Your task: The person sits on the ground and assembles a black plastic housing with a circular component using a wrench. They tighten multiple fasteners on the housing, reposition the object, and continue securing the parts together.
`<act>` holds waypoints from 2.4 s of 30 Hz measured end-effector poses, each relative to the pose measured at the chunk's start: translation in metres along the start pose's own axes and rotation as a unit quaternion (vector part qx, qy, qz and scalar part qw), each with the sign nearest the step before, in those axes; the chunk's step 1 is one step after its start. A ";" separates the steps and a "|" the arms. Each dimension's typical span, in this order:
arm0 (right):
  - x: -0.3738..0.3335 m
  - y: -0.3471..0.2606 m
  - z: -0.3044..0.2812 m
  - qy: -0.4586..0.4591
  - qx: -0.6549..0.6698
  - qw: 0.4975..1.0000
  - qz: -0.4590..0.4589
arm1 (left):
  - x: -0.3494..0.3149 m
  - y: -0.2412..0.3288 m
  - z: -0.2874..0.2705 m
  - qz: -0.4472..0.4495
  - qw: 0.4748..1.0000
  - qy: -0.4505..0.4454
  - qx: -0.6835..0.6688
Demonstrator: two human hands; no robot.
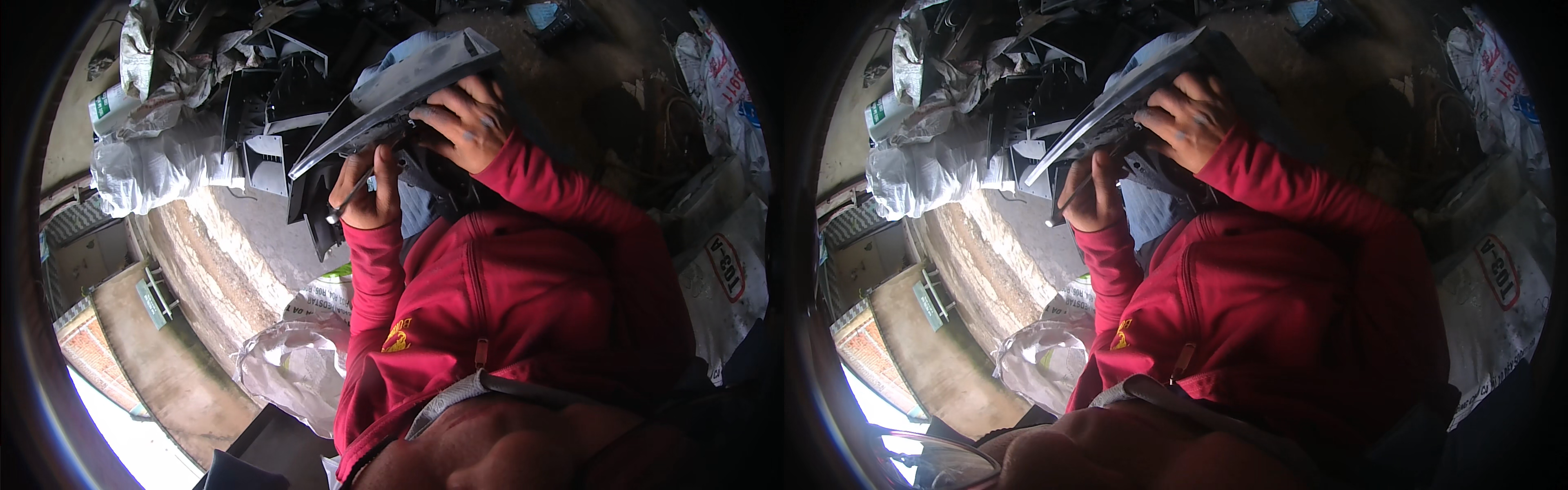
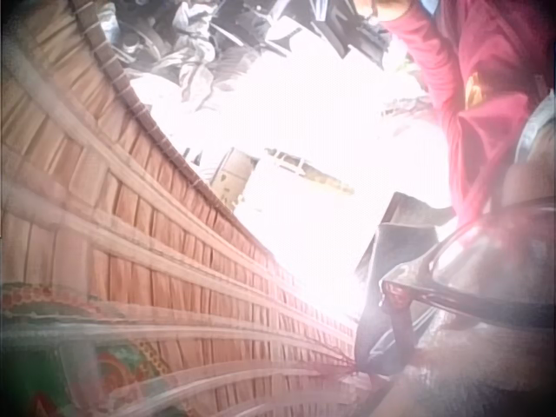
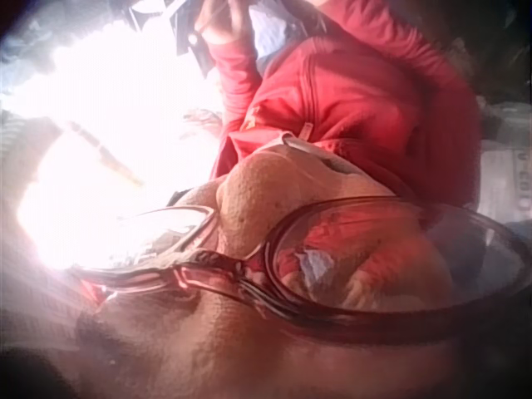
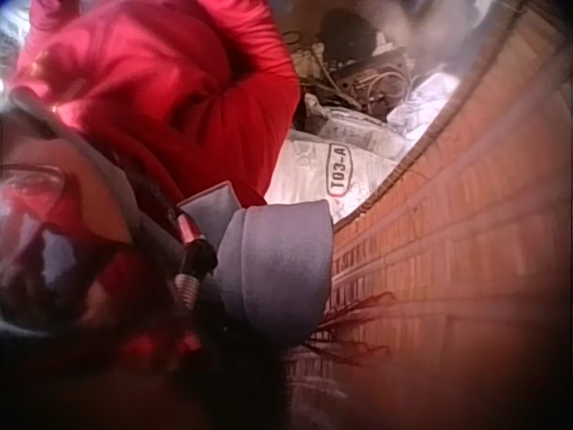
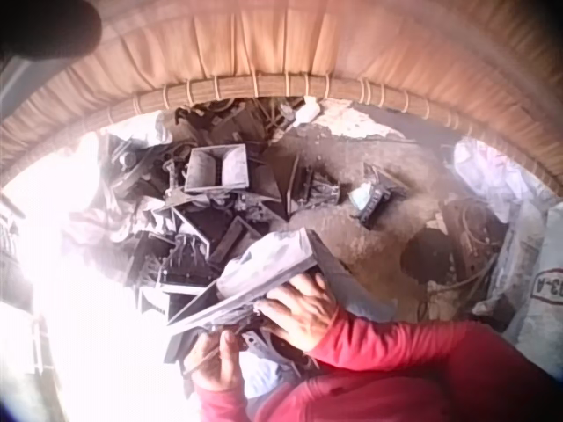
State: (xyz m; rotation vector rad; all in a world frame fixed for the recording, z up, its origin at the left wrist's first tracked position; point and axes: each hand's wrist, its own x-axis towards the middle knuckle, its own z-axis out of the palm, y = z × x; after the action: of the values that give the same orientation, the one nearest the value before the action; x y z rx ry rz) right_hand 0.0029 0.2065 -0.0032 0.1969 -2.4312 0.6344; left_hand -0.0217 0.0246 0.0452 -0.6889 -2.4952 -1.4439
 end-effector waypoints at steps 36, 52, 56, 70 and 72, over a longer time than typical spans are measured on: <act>0.004 0.006 -0.004 0.009 -0.022 0.999 -0.033 | 0.006 -0.015 0.004 0.068 0.963 -0.114 0.235; 0.006 0.004 -0.013 -0.021 0.015 0.999 -0.024 | 0.005 -0.021 -0.004 0.078 0.972 -0.109 0.194; 0.003 0.006 -0.006 0.001 0.026 1.000 -0.013 | 0.003 -0.012 0.001 0.043 0.971 -0.139 0.189; 0.006 0.004 -0.009 -0.014 0.054 0.998 -0.011 | 0.003 -0.014 -0.002 0.006 0.957 -0.161 0.242; 0.003 0.006 -0.009 -0.008 0.055 0.998 -0.007 | 0.002 -0.024 -0.002 0.054 0.974 -0.110 0.191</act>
State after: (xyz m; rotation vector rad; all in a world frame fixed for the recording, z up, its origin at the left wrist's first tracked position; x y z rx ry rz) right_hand 0.0035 0.2156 0.0024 0.2651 -2.4090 0.7628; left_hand -0.0350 0.0134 0.0289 -0.9284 -2.7373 -0.8502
